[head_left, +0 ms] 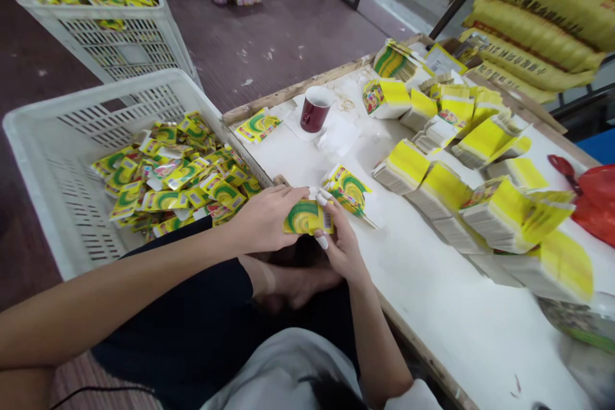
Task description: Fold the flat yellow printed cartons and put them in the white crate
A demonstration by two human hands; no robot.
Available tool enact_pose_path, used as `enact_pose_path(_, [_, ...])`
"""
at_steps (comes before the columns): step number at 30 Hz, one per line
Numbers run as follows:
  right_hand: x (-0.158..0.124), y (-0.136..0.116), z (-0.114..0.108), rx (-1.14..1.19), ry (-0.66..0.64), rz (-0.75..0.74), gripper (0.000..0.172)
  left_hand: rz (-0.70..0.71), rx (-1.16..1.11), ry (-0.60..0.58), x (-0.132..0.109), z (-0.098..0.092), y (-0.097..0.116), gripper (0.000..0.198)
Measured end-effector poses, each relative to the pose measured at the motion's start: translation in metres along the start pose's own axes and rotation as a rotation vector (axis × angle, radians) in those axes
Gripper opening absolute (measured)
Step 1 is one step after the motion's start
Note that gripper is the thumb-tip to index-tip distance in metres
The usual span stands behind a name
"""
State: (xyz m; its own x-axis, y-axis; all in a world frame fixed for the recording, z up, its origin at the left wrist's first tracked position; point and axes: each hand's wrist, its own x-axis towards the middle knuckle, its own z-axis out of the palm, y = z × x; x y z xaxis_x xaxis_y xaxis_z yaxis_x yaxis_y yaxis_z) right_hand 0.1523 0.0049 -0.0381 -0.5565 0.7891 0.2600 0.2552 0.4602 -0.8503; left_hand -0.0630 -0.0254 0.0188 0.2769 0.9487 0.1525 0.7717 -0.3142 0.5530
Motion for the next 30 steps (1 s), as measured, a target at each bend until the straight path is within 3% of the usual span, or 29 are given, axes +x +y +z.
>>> enact_pose_path(4, [-0.001, 0.004, 0.004, 0.013, 0.193, 0.018, 0.057, -0.215, -0.232, 0.148, 0.004, -0.005, -0.007, 0.078])
enact_pose_path(8, [-0.004, 0.002, 0.004, 0.047, 0.227, 0.024, 0.061, -0.4, -0.64, 0.127, 0.006, -0.007, -0.01, 0.051])
enact_pose_path(15, [-0.006, -0.005, 0.004, -0.135, 0.163, 0.03, 0.05, -0.461, -0.857, 0.055, 0.003, 0.0, 0.003, 0.041])
enact_pose_path(21, [-0.01, -0.002, -0.004, 0.05, 0.161, 0.036, 0.067, -0.451, -0.926, 0.043, 0.002, 0.002, 0.01, 0.041])
enact_pose_path(27, [-0.005, -0.011, 0.005, 0.061, 0.313, 0.109, 0.065, -0.505, -1.023, 0.062, 0.002, 0.009, 0.013, 0.043])
enact_pose_path(30, [-0.002, -0.008, 0.009, 0.078, 0.304, 0.145, 0.073, -0.531, -1.058, 0.064, 0.002, 0.01, 0.013, 0.047])
